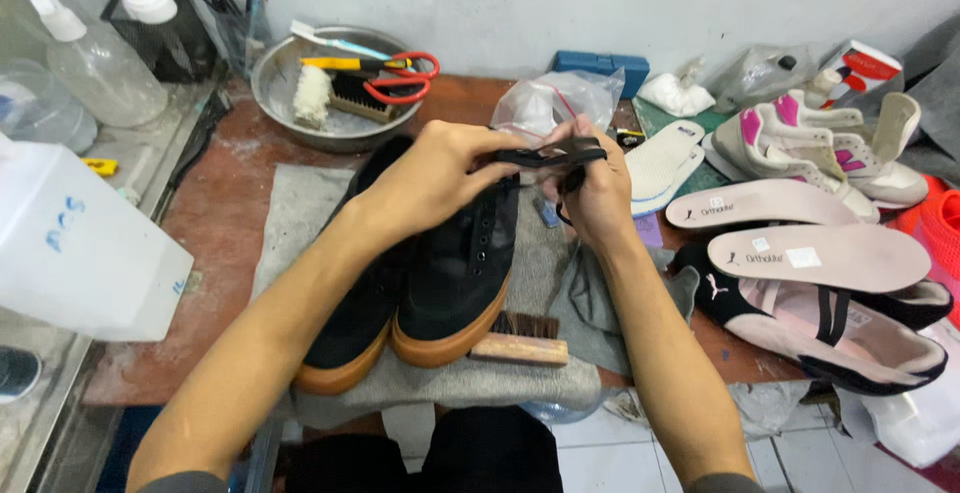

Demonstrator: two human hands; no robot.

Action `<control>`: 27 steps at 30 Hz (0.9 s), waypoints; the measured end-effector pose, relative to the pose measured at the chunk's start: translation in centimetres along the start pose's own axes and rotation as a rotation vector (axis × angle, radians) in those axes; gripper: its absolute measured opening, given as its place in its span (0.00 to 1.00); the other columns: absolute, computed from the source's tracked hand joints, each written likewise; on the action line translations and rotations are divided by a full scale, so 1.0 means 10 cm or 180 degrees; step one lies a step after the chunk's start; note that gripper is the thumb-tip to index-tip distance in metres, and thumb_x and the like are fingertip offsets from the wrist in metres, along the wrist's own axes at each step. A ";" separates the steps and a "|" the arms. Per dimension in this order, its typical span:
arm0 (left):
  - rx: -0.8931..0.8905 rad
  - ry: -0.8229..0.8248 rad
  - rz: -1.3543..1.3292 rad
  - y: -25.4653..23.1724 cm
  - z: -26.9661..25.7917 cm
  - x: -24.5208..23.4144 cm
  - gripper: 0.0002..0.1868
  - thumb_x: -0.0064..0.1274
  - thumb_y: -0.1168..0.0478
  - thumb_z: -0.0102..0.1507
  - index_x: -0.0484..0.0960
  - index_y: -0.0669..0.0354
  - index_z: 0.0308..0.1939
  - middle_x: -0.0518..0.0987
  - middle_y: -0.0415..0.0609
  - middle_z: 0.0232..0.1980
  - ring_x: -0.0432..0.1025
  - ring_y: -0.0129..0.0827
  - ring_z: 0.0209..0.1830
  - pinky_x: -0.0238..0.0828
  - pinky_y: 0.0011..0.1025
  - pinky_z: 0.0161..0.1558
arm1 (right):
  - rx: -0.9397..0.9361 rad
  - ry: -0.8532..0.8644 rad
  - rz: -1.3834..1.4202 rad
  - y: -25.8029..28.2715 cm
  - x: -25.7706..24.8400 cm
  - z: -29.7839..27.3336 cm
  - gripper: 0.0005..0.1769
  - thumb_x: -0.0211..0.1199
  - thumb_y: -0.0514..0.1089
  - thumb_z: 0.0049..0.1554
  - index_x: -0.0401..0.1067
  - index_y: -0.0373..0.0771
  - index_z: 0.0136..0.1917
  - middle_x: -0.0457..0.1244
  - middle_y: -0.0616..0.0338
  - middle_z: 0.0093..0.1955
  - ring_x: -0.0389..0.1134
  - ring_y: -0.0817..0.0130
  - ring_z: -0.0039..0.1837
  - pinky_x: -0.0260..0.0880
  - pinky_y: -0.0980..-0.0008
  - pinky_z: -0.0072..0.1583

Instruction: The person cleans a pair of black shoes with brown soles using a brush and a cloth. They scrub the soles and sides, then wipe the uppers and laces. The shoes remain on a gray cloth on the workbench throughout the process.

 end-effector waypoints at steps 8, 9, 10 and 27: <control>-0.0215 -0.0871 -0.0339 0.68 -0.14 -0.09 0.12 0.59 0.62 0.58 0.83 0.51 0.46 0.80 0.47 0.40 0.76 0.38 0.41 0.75 0.30 0.40 | -0.0848 0.0579 -0.3912 0.40 0.12 -0.01 0.30 0.77 0.55 0.41 0.71 0.44 0.55 0.58 0.53 0.40 0.58 0.55 0.46 0.60 0.58 0.50; -0.0215 -0.0861 -0.0359 0.66 -0.14 -0.08 0.12 0.59 0.62 0.58 0.83 0.51 0.46 0.80 0.47 0.40 0.76 0.38 0.41 0.75 0.30 0.40 | -0.0832 0.0570 -0.3926 0.45 0.15 -0.03 0.30 0.77 0.55 0.41 0.71 0.44 0.55 0.58 0.53 0.40 0.58 0.55 0.46 0.60 0.58 0.50; -0.0254 -0.0844 -0.0476 0.65 -0.15 -0.07 0.13 0.60 0.61 0.58 0.83 0.51 0.46 0.80 0.48 0.38 0.76 0.40 0.40 0.76 0.30 0.39 | -0.0942 0.0823 -0.3648 0.49 0.24 -0.06 0.36 0.77 0.57 0.39 0.69 0.46 0.59 0.55 0.54 0.47 0.54 0.56 0.52 0.54 0.61 0.58; -0.0319 -0.0905 -0.1264 0.54 -0.31 0.00 0.07 0.53 0.67 0.61 0.82 0.58 0.42 0.82 0.51 0.35 0.78 0.33 0.38 0.77 0.27 0.40 | -0.0773 0.0244 -0.1690 0.13 0.20 -0.14 0.06 0.58 0.30 0.57 0.70 0.31 0.49 0.66 0.51 0.39 0.67 0.70 0.41 0.70 0.70 0.49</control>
Point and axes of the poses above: each hand's wrist, its own z-axis towards the middle knuckle, its own x-axis out of the palm, y = z × x, the point moved 6 cm from there along z, towards the middle knuckle
